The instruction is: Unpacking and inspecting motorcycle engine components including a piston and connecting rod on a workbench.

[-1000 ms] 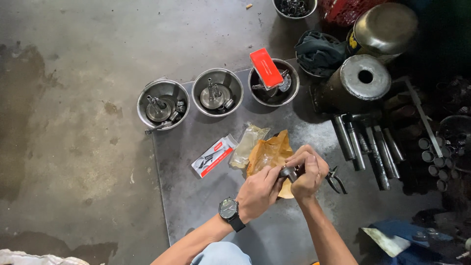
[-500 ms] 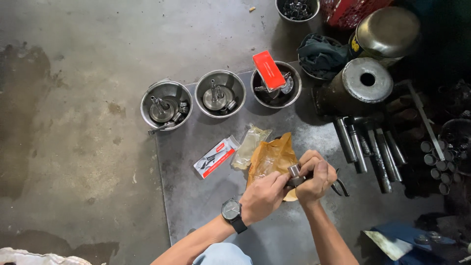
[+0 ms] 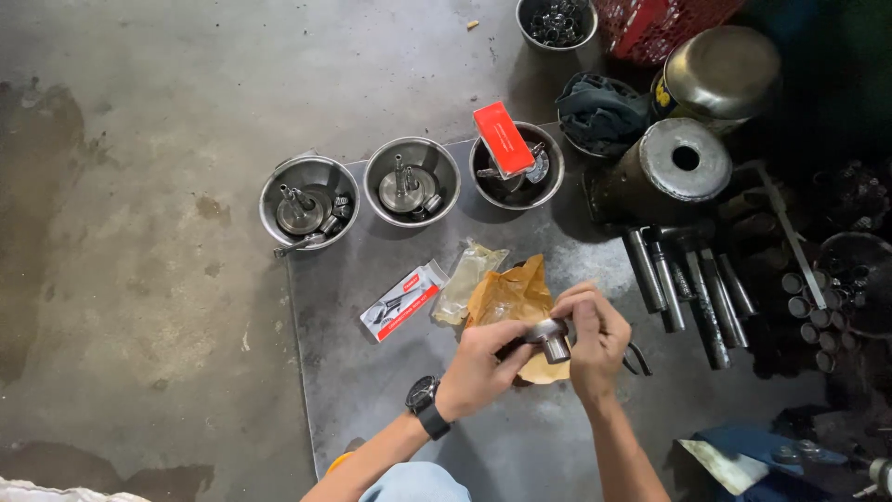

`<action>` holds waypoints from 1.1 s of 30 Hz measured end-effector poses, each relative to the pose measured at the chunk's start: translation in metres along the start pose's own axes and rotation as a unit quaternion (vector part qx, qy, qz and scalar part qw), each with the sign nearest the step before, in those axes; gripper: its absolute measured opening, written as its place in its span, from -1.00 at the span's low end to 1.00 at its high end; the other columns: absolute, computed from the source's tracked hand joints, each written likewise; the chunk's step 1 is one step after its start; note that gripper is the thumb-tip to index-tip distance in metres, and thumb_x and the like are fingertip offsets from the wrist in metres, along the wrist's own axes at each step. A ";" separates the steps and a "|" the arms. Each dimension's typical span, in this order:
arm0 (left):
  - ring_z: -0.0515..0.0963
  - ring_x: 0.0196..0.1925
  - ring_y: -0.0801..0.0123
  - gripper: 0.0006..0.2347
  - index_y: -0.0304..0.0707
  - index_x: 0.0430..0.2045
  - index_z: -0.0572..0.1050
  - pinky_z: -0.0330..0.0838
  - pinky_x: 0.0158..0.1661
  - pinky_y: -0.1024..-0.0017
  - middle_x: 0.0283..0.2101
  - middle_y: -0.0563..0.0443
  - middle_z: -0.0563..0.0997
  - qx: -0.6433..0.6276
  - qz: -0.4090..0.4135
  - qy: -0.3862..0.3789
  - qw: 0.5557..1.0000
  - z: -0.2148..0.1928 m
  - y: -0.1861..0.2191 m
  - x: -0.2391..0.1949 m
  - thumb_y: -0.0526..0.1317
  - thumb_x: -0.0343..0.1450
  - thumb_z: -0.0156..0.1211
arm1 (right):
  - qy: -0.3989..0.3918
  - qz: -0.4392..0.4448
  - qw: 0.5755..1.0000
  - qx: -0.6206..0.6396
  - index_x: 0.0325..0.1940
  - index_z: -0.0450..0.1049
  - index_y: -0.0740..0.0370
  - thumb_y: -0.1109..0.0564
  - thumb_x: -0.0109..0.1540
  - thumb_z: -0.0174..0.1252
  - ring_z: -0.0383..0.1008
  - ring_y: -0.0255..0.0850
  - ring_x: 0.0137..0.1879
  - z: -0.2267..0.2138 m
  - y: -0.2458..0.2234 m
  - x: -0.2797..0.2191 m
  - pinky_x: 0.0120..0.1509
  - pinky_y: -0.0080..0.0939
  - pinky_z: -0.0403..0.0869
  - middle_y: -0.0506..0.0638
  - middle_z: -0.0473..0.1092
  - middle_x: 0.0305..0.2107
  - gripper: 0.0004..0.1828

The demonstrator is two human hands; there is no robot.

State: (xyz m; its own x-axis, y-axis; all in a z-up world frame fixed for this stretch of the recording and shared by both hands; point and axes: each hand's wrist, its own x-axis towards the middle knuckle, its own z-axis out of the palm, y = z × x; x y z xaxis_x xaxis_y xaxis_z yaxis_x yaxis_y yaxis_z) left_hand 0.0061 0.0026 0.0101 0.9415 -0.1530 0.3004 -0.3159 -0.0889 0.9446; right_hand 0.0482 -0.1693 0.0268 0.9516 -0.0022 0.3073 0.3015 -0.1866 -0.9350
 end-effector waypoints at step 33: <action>0.39 -0.56 0.54 -0.85 -0.55 -0.16 0.61 0.26 -0.53 0.54 -0.46 -0.05 0.56 -0.250 -0.220 -0.034 0.942 0.006 -0.019 -0.013 -0.36 0.53 0.18 | -0.005 -0.030 0.999 0.031 -0.22 0.39 0.33 -0.08 0.52 -0.26 0.33 -0.32 -0.23 0.012 -0.008 0.004 -0.15 -0.31 0.39 -0.01 0.34 -0.22 -0.51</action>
State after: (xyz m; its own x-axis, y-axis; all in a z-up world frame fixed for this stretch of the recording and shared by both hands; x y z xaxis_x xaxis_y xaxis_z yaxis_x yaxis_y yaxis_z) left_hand -0.0007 0.0007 -0.0128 0.9531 -0.2738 -0.1286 0.2151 0.3144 0.9246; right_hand 0.0505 -0.1566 0.0331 0.9319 0.0177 0.3622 0.3615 -0.1244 -0.9240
